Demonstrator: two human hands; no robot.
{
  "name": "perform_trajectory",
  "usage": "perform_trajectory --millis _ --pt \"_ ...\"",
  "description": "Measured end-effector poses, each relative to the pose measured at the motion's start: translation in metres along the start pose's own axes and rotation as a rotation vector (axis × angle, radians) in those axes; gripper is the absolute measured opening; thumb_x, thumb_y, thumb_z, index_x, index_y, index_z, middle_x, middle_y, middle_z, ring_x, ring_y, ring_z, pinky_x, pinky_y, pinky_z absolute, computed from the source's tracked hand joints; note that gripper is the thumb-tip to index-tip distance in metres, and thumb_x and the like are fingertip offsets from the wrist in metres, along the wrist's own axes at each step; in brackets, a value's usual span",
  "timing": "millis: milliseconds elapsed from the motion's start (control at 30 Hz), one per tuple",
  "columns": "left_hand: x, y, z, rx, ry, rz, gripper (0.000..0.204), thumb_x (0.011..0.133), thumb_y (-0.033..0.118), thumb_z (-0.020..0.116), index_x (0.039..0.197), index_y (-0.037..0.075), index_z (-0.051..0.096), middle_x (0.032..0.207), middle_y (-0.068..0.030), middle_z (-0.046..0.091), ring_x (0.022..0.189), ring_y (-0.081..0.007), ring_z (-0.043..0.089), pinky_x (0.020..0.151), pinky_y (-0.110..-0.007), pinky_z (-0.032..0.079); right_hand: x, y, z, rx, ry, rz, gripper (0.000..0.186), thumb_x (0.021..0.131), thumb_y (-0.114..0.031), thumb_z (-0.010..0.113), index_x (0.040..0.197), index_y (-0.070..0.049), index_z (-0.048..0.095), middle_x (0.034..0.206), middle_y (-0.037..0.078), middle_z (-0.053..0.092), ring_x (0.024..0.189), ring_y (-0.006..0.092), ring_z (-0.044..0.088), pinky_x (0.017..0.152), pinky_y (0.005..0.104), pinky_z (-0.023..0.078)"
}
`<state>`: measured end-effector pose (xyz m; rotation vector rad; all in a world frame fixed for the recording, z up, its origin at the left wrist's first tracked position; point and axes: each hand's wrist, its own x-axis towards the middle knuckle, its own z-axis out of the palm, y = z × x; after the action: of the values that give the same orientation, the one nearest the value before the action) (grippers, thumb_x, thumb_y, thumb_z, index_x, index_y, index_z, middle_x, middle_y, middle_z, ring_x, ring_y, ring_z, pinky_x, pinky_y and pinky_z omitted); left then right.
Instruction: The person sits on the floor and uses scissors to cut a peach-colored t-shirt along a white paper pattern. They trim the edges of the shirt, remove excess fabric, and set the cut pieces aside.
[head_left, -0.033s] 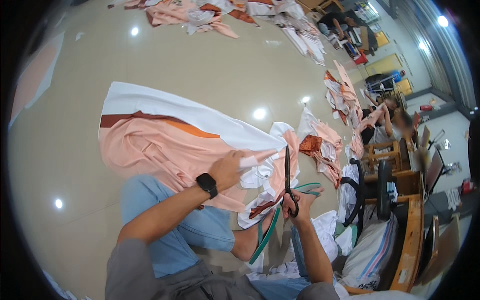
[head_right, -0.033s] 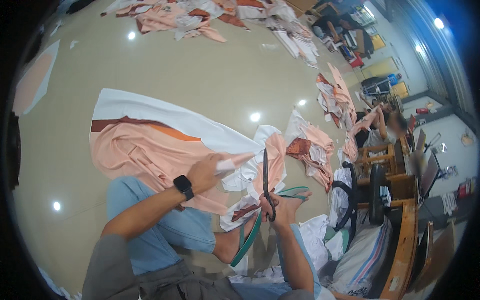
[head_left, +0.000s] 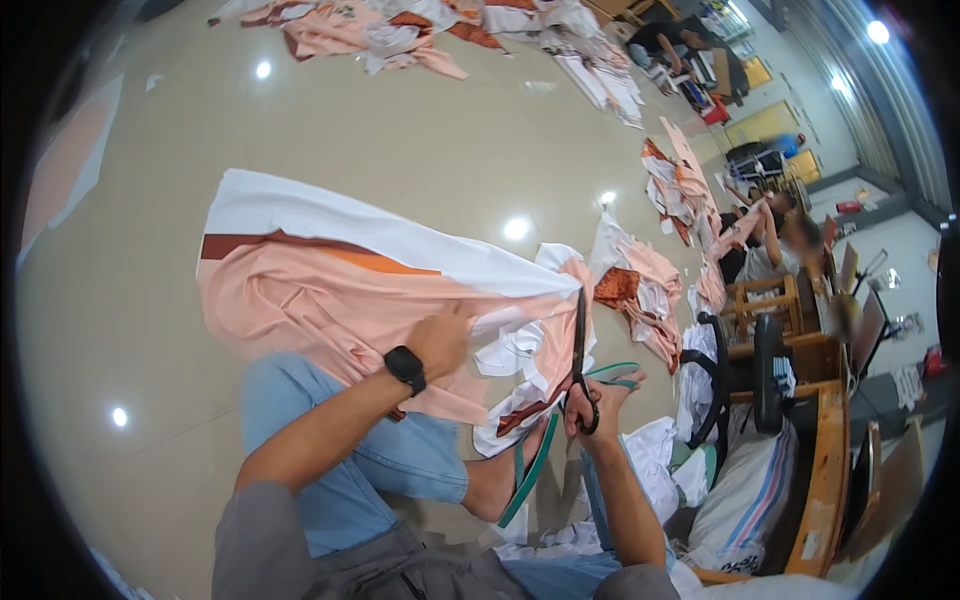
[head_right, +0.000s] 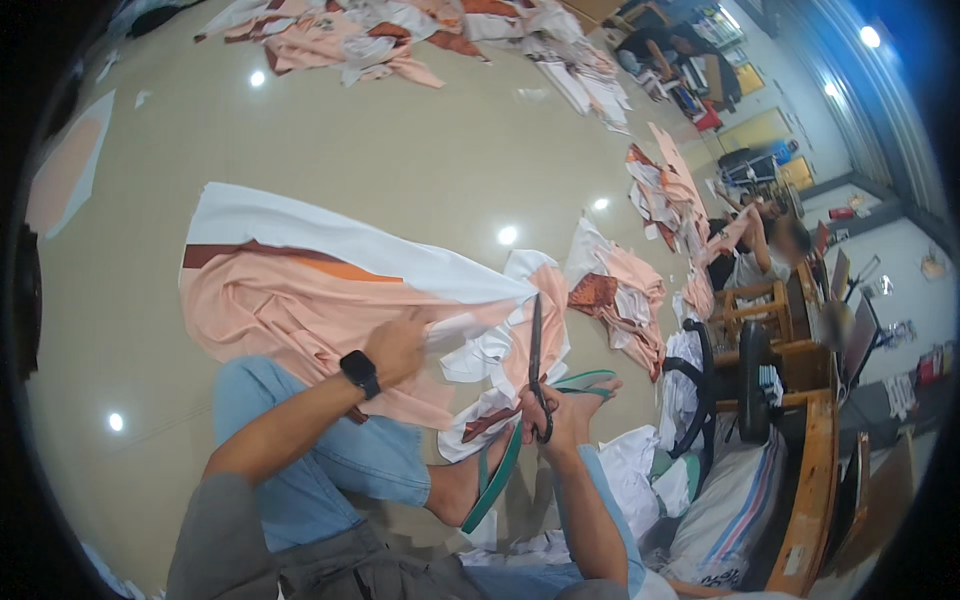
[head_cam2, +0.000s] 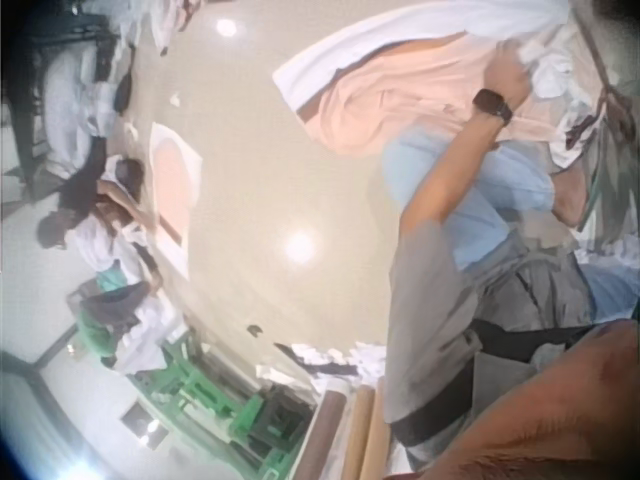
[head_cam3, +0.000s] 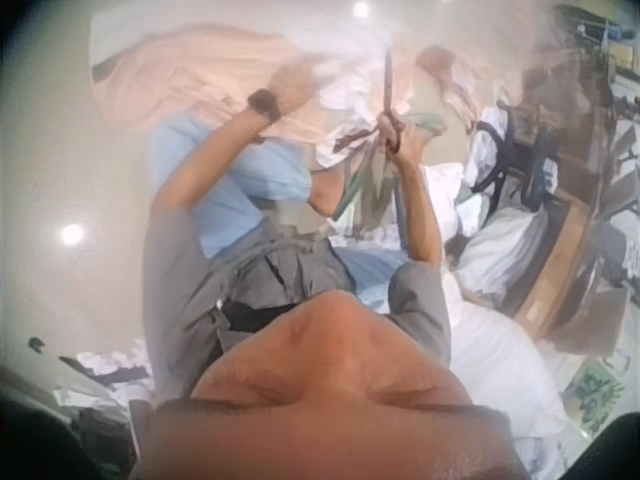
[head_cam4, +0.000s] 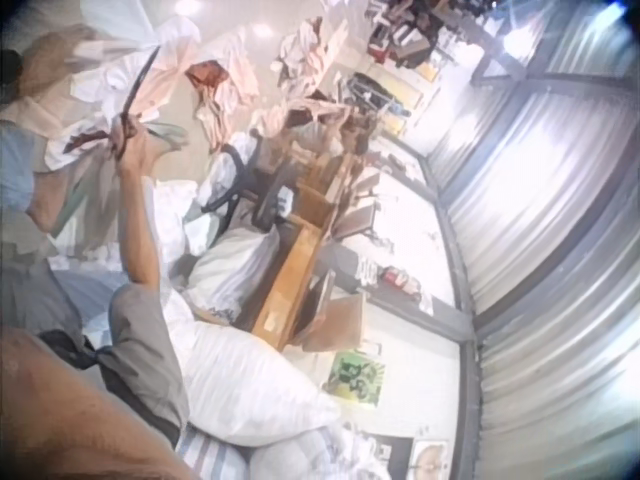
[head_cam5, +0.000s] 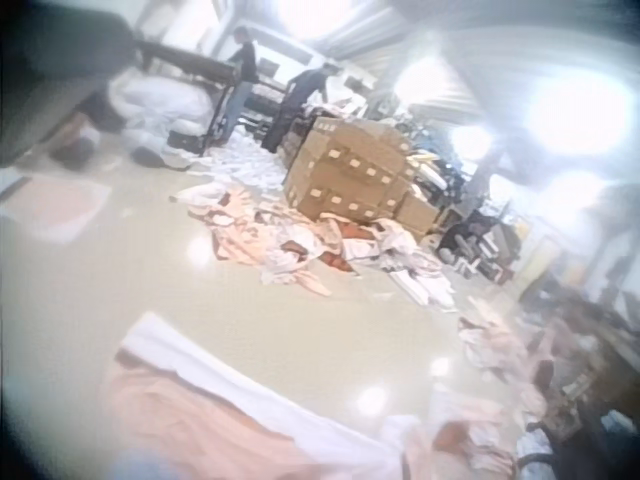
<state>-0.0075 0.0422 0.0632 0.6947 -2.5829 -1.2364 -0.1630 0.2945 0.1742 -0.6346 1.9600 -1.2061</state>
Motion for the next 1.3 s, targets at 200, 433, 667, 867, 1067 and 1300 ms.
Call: perform_trajectory --millis 200,433,667,867,1067,1300 --pt "0.005 -0.024 -0.055 0.335 0.006 -0.237 0.023 0.087 0.013 0.062 0.103 0.001 0.072 0.104 -0.0253 0.073 0.095 -0.0398 0.072 0.081 -0.052 0.058 0.003 -0.024 -0.019 0.244 0.275 -0.142 0.04 0.103 -0.039 0.065 0.098 0.001 0.062 0.055 0.0 0.049 0.038 0.0107 0.046 0.036 0.0257 0.034" --pt "0.076 -0.194 -0.206 0.565 0.354 -0.205 0.02 0.087 0.011 0.059 0.101 0.002 0.07 0.108 -0.0241 0.071 0.105 -0.0444 0.067 0.09 -0.052 0.054 0.116 -0.105 -0.036 0.422 0.426 -0.166 0.046 0.093 -0.037 0.08 0.07 -0.005 0.055 0.059 0.002 0.052 0.042 0.015 0.051 0.038 0.0307 0.04" --pt "0.154 -0.071 -0.486 0.805 1.188 0.29 0.018 0.09 0.01 0.057 0.097 0.008 0.073 0.091 -0.018 0.074 0.084 -0.0366 0.072 0.075 -0.045 0.054 0.109 -0.216 -0.064 0.428 0.429 -0.47 0.05 0.087 -0.049 0.083 0.084 -0.004 0.062 0.063 0.0 0.056 0.043 0.0113 0.052 0.04 0.028 0.042" --pt "-0.015 0.045 -0.524 0.573 1.201 0.483 0.026 0.104 0.011 0.054 0.123 0.003 0.071 0.116 -0.0092 0.075 0.101 -0.0182 0.069 0.091 -0.033 0.052 0.009 -0.209 -0.07 0.374 0.402 -0.632 0.044 0.101 -0.042 0.069 0.098 0.001 0.063 0.061 -0.001 0.05 0.04 0.009 0.047 0.038 0.0244 0.034" --pt "-0.128 -0.019 -0.398 0.642 0.894 0.363 0.022 0.09 -0.014 0.057 0.105 -0.001 0.069 0.105 -0.0136 0.072 0.101 -0.025 0.069 0.091 -0.035 0.053 -0.058 -0.085 -0.031 0.488 0.273 -0.334 0.029 0.108 -0.023 0.054 0.105 0.005 0.062 0.064 0.003 0.055 0.046 0.0114 0.053 0.039 0.026 0.039" --pt "-0.131 -0.14 -0.264 0.486 0.509 0.153 0.022 0.075 -0.013 0.057 0.088 -0.001 0.07 0.093 -0.0169 0.069 0.09 -0.0362 0.069 0.082 -0.042 0.054 -0.047 0.049 0.058 0.474 0.252 0.082 0.04 0.097 -0.039 0.075 0.101 -0.001 0.062 0.06 0.002 0.057 0.045 0.0121 0.054 0.042 0.0277 0.04"
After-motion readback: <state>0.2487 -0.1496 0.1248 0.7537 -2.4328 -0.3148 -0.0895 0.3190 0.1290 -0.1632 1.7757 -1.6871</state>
